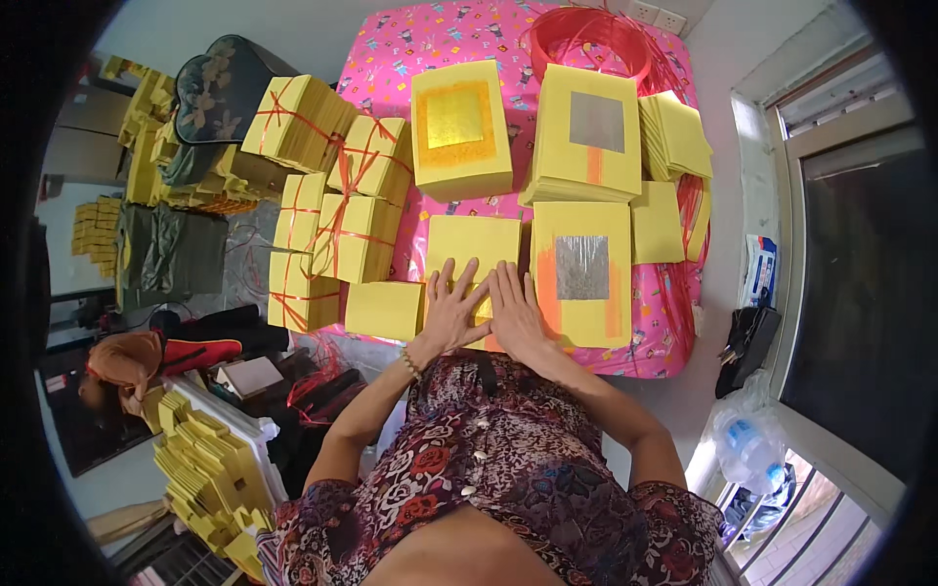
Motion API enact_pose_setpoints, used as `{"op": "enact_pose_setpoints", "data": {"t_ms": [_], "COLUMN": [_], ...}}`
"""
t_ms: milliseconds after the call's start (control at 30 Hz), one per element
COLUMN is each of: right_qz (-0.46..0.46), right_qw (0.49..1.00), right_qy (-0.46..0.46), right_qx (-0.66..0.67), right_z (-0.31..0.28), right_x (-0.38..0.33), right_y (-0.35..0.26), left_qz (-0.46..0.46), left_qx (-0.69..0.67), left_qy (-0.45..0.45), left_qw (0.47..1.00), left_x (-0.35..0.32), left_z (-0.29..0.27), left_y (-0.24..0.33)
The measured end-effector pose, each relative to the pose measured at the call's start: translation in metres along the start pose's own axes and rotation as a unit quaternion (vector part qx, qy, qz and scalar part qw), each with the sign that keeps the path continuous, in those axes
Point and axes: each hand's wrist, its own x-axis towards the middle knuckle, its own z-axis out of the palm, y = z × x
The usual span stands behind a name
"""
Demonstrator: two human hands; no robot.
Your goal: Bundling stacks of yellow paper sheets using red plastic string.
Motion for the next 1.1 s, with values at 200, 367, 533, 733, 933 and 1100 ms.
{"op": "enact_pose_setpoints", "data": {"t_ms": [200, 367, 533, 733, 933, 1100], "right_qz": [0.023, 0.015, 0.02, 0.037, 0.034, 0.019], "right_qw": [0.995, 0.994, 0.992, 0.993, 0.992, 0.999], "right_qy": [-0.097, -0.096, -0.109, -0.107, -0.08, -0.023], "right_qx": [-0.002, -0.052, -0.055, -0.032, -0.086, -0.042], "right_z": [-0.016, -0.007, -0.007, -0.005, 0.009, 0.018], "right_x": [0.003, 0.004, 0.005, 0.007, 0.007, 0.004], "right_y": [-0.007, -0.002, -0.005, -0.014, -0.016, -0.014], "left_qz": [0.006, 0.008, 0.001, 0.01, 0.01, -0.029], "left_qx": [-0.003, -0.063, -0.018, -0.014, 0.004, -0.016], "left_qy": [-0.031, -0.025, -0.022, -0.015, -0.021, -0.053], "left_qw": [1.0, 0.998, 1.0, 1.0, 1.0, 0.998], "left_x": [-0.003, -0.003, -0.014, -0.017, -0.019, -0.029], "left_z": [-0.009, -0.016, -0.019, -0.017, -0.014, -0.019], "left_y": [0.0, -0.016, -0.03, -0.037, -0.038, -0.045]}}
